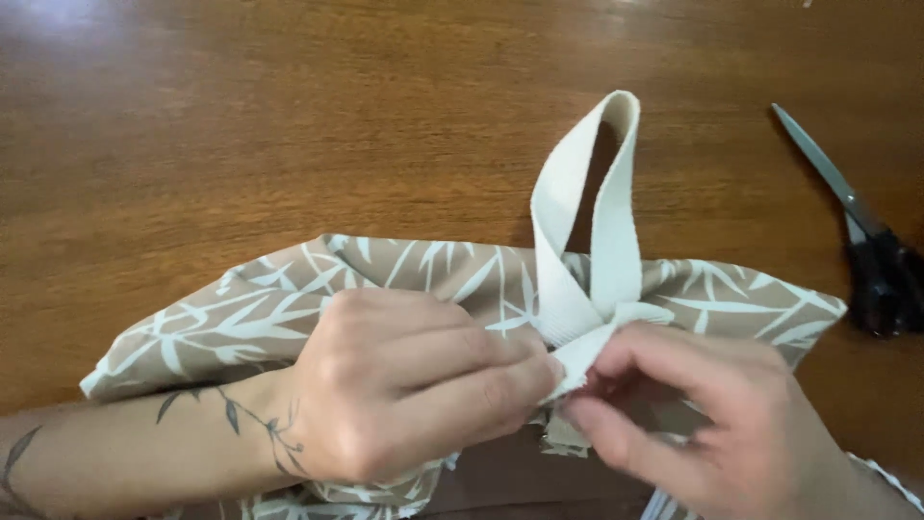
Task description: Hand sewing a strap onto a fabric bag, cutting the thread with scissors, and pouring water from a thermos into a cup.
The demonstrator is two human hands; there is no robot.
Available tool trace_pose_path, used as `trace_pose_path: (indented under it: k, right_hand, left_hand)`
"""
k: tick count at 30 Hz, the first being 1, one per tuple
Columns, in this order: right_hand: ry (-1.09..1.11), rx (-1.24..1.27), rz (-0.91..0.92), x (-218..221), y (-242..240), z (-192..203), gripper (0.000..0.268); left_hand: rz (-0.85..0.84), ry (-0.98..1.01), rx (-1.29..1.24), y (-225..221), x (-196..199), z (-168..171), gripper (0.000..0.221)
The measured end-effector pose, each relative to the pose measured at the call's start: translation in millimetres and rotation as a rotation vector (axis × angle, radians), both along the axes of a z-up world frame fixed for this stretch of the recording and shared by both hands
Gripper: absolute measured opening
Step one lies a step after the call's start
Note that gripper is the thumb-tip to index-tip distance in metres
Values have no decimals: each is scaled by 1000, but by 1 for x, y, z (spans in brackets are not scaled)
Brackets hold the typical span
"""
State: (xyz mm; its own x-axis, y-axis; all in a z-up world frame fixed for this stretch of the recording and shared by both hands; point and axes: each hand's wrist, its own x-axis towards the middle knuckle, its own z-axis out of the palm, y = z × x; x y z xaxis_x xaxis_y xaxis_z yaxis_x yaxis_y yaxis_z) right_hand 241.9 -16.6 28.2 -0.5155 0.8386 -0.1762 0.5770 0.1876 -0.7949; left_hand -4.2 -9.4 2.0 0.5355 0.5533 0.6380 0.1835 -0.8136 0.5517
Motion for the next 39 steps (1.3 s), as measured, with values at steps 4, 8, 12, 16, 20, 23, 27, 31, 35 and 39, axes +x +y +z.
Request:
trace_pose_path:
  k: [4,8,12,16,20,23,27,31,35,39]
  right_hand:
    - [-12,53,-2,-4,-4,6,15]
    - [-2,100,51,0,0,2,10]
    - [7,127,92,4,1,-1,8]
    - [14,162,59,-1,0,0,11]
    - [-72,199,-124,-10,-7,4,15]
    - [-7,160,-338,-17,-20,2,51]
    - [-158,203,-157,11,-9,6,39]
    - [-172,441,212,12,-3,15,40]
    - [41,574,144,-20,2,14,8]
    - [124,519,225,-13,5,11,10]
  left_hand:
    - [29,-15,189,0,-4,-1,13]
    - [67,-4,259,-2,-4,-3,13]
    - [122,35,316,-6,-2,-7,11]
    - [231,-62,204,-12,3,-13,9]
    - [183,-52,218,-14,0,-16,8]
    - [147,-47,217,-14,-2,-18,8]
    - [171,-84,173,-11,2,-11,18]
    - [85,-34,221,-6,-2,-9,12]
    - [-23,17,254,-4,-1,-6,20]
    - [-56,28,222,-5,0,-5,22]
